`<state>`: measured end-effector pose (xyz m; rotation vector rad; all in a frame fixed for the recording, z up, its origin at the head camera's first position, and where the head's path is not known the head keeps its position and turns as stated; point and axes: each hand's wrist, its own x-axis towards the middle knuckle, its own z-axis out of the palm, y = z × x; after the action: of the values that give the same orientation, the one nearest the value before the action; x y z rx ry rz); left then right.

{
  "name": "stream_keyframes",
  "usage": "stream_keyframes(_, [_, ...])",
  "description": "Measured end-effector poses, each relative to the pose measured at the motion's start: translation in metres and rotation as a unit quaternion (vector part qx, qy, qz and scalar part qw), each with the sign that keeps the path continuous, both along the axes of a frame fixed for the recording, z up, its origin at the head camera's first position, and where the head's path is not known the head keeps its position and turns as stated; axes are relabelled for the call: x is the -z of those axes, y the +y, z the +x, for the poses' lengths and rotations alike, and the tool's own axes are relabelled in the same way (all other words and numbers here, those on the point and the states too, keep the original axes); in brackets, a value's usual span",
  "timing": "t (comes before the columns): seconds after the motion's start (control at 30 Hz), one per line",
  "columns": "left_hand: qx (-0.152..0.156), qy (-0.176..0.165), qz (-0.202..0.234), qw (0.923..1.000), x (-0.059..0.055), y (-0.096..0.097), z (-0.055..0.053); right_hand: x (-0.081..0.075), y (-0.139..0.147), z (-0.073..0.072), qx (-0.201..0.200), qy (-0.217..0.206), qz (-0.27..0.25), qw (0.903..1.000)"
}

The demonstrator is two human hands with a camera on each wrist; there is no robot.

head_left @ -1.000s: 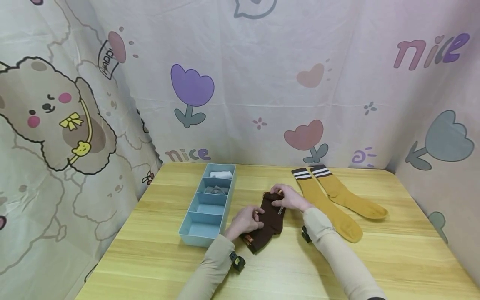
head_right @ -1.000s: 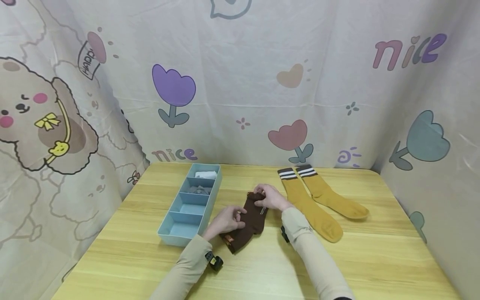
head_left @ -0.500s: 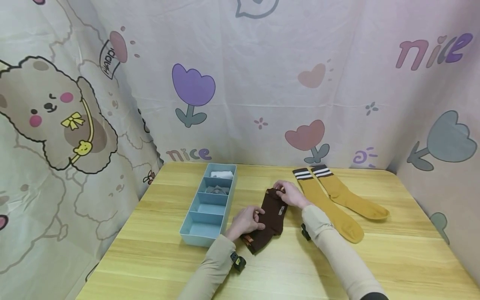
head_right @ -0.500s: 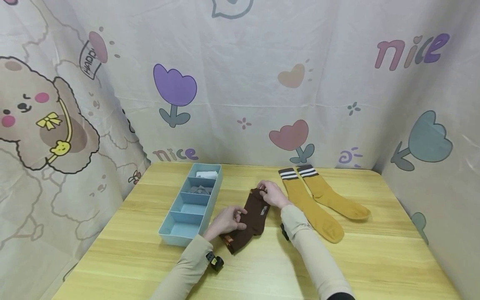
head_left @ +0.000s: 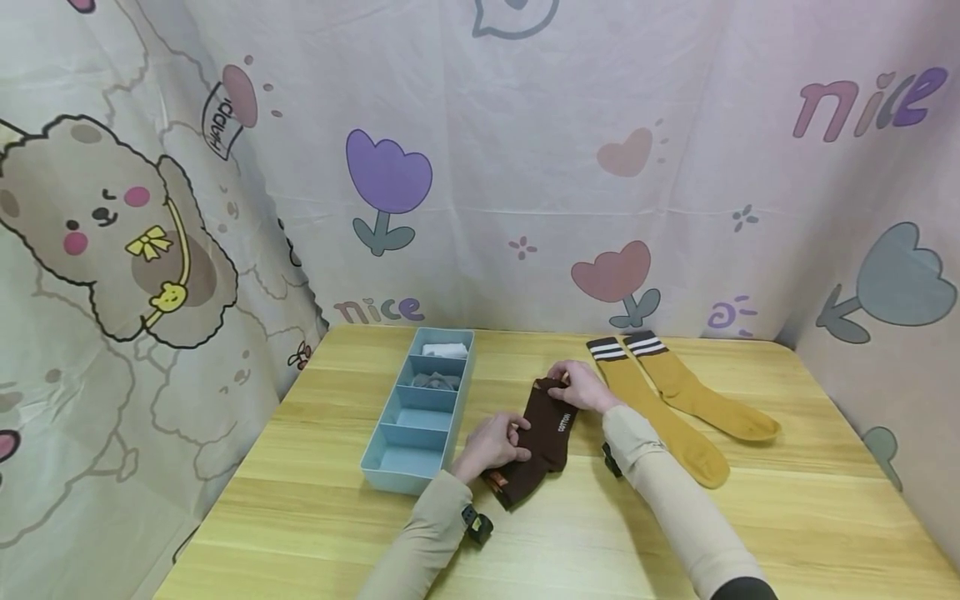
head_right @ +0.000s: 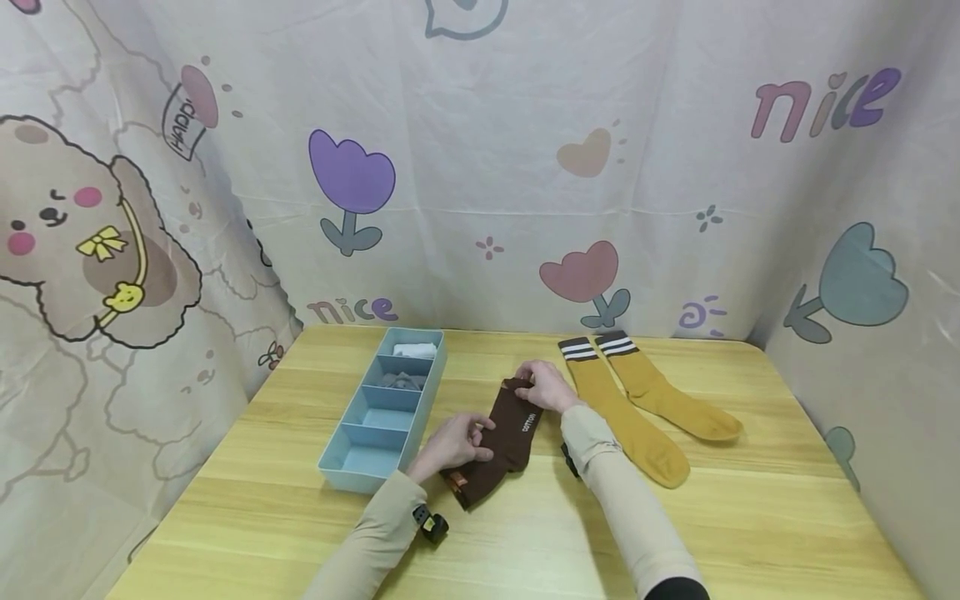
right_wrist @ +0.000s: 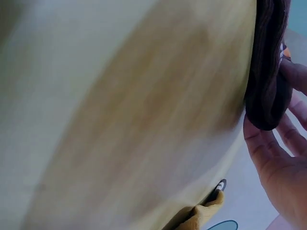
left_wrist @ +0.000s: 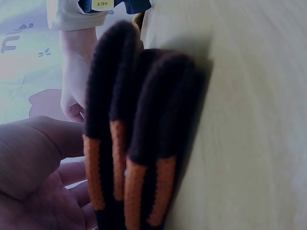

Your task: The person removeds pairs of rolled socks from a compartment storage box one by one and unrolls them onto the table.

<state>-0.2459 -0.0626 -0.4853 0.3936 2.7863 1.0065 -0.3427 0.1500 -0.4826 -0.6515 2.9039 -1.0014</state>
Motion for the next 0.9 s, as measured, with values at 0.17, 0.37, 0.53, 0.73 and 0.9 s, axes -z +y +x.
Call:
stream_keyframes(0.17, [-0.002,0.001,-0.001,1.0000,-0.0002,0.0000,-0.0001,0.0018,0.0026,-0.0030,-0.006,0.010,-0.008,0.9999])
stream_keyframes(0.37, [0.000,0.000,-0.004,1.0000,-0.0001,0.0002,-0.0005,-0.0021,0.0034,-0.0023,-0.024,-0.014,0.039,0.9989])
stream_keyframes(0.53, [-0.004,-0.001,-0.008,1.0000,0.0011,0.0005,-0.0013,-0.0027,0.0032,-0.0035,-0.029,-0.009,0.043,0.9986])
stream_keyframes(0.73, [-0.004,0.000,-0.005,1.0000,0.0019,0.0002,-0.0006,0.0036,0.0075,-0.0066,0.000,0.005,0.005,1.0000])
stream_keyframes(0.9, [-0.002,-0.002,0.001,1.0000,0.0001,-0.0001,0.0011,0.0013,0.0091,-0.0079,0.026,-0.001,0.016,0.9995])
